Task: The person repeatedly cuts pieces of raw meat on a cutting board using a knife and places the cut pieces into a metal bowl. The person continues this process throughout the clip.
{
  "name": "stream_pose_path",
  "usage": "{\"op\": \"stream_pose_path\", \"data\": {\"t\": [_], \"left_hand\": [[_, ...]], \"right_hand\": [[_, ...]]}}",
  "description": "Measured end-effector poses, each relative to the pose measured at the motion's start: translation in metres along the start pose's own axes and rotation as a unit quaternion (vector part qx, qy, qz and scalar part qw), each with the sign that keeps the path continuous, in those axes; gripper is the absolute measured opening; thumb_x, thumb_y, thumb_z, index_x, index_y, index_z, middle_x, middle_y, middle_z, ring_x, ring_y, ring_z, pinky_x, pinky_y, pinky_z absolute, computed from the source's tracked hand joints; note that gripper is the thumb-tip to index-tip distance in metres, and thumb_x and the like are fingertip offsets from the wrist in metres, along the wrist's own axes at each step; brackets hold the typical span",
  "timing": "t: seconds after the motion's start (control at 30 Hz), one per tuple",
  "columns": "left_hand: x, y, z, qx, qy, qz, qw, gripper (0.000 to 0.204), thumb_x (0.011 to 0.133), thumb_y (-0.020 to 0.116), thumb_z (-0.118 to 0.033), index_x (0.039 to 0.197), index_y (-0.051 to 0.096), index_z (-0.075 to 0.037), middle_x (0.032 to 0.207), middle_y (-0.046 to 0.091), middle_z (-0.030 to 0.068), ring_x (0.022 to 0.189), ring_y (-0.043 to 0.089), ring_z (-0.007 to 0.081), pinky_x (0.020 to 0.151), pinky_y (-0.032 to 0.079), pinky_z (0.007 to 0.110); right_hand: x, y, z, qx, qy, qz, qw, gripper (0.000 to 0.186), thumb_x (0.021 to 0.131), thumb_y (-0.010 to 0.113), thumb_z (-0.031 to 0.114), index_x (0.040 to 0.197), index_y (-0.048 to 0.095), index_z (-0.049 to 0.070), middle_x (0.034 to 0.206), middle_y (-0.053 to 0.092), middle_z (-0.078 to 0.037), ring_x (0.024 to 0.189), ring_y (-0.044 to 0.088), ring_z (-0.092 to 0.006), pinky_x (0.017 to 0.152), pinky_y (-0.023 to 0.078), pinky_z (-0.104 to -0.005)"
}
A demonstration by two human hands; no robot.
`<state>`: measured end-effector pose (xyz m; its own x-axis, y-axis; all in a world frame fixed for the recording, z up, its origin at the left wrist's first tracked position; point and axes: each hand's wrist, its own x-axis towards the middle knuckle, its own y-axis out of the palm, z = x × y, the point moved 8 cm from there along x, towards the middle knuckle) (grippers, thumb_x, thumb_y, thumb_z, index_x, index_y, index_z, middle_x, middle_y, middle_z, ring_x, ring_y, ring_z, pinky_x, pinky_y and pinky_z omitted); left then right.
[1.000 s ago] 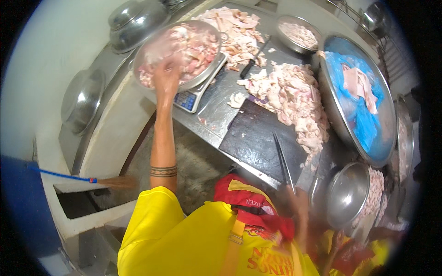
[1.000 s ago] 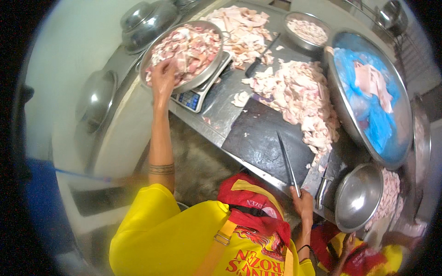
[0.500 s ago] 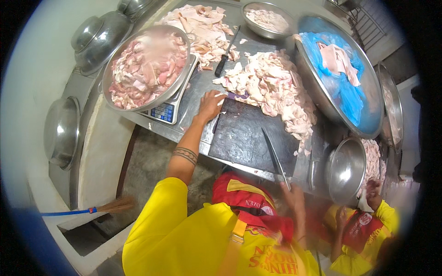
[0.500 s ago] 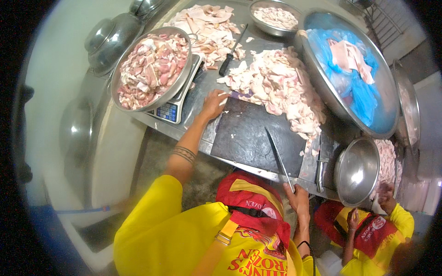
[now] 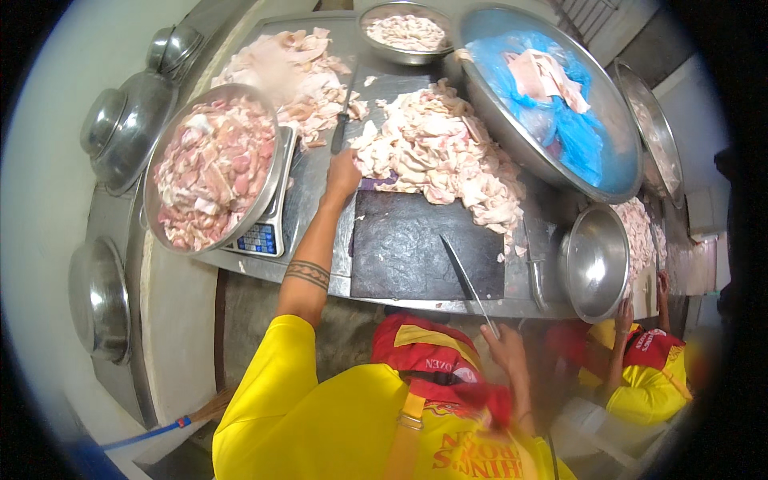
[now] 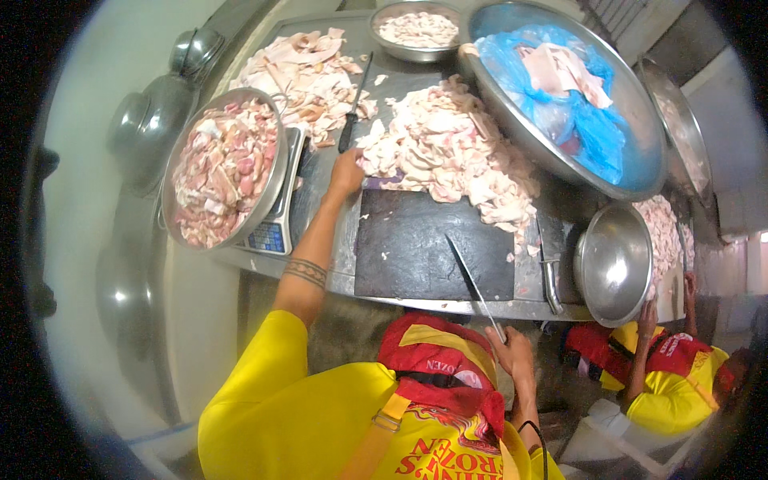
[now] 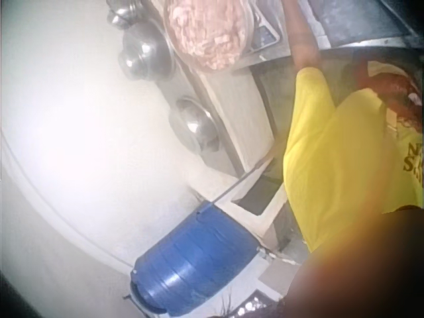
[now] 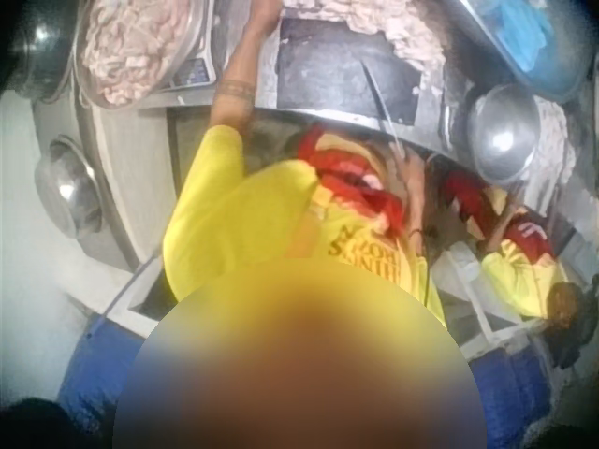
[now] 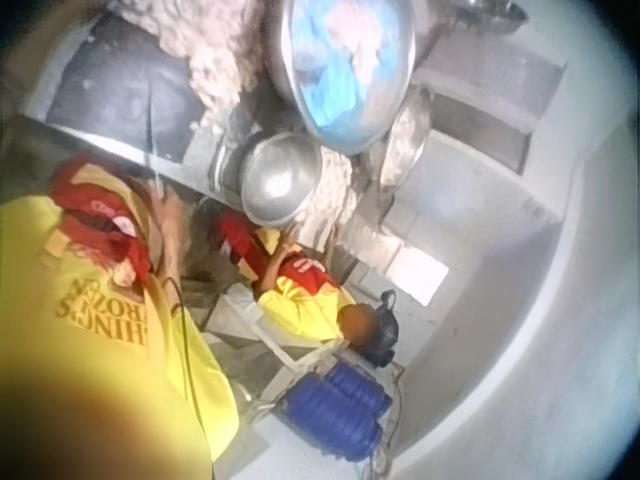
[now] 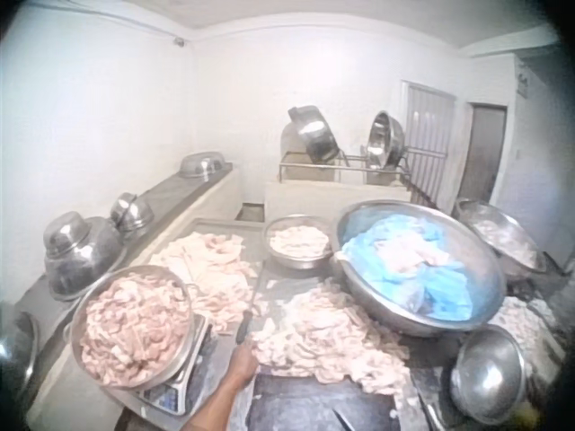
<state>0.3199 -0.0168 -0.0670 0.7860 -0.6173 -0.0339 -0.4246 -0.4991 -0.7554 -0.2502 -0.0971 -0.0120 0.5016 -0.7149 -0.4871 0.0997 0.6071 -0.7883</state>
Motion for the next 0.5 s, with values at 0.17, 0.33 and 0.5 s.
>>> {"op": "stream_pose_path", "data": {"t": [0.17, 0.33, 0.5], "left_hand": [[-0.013, 0.019, -0.006, 0.175, 0.033, -0.110, 0.978, 0.034, 0.089, 0.062, -0.010, 0.123, 0.063, -0.003, 0.117, 0.056, 0.0197, 0.116, 0.055, 0.0421, 0.092, 0.051, 0.055], [-0.004, 0.012, 0.002, 0.198, -0.030, -0.031, 0.979, 0.027, 0.094, 0.058, -0.014, 0.115, 0.069, -0.003, 0.113, 0.063, 0.0212, 0.108, 0.061, 0.0424, 0.093, 0.051, 0.054], [-0.017, -0.022, -0.026, 0.044, 0.083, 0.126, 0.988, 0.031, 0.096, 0.064, -0.022, 0.120, 0.072, -0.004, 0.103, 0.074, 0.0204, 0.096, 0.070, 0.0333, 0.089, 0.053, 0.041]], "right_hand": [[-0.001, 0.015, -0.020, 0.019, 0.010, -0.014, 1.000, 0.062, 0.092, 0.065, 0.060, 0.088, 0.067, -0.002, 0.070, 0.068, -0.017, 0.056, 0.067, -0.0251, 0.056, 0.052, -0.0421], [-0.006, 0.022, -0.018, 0.063, 0.039, -0.003, 0.997, 0.062, 0.092, 0.065, 0.060, 0.087, 0.067, -0.002, 0.068, 0.068, -0.016, 0.057, 0.067, -0.0266, 0.057, 0.052, -0.0428], [-0.011, -0.001, 0.002, 0.057, 0.000, -0.031, 0.998, 0.066, 0.092, 0.063, 0.062, 0.088, 0.067, -0.003, 0.077, 0.067, -0.026, 0.075, 0.067, -0.0428, 0.068, 0.051, -0.0498]]}}
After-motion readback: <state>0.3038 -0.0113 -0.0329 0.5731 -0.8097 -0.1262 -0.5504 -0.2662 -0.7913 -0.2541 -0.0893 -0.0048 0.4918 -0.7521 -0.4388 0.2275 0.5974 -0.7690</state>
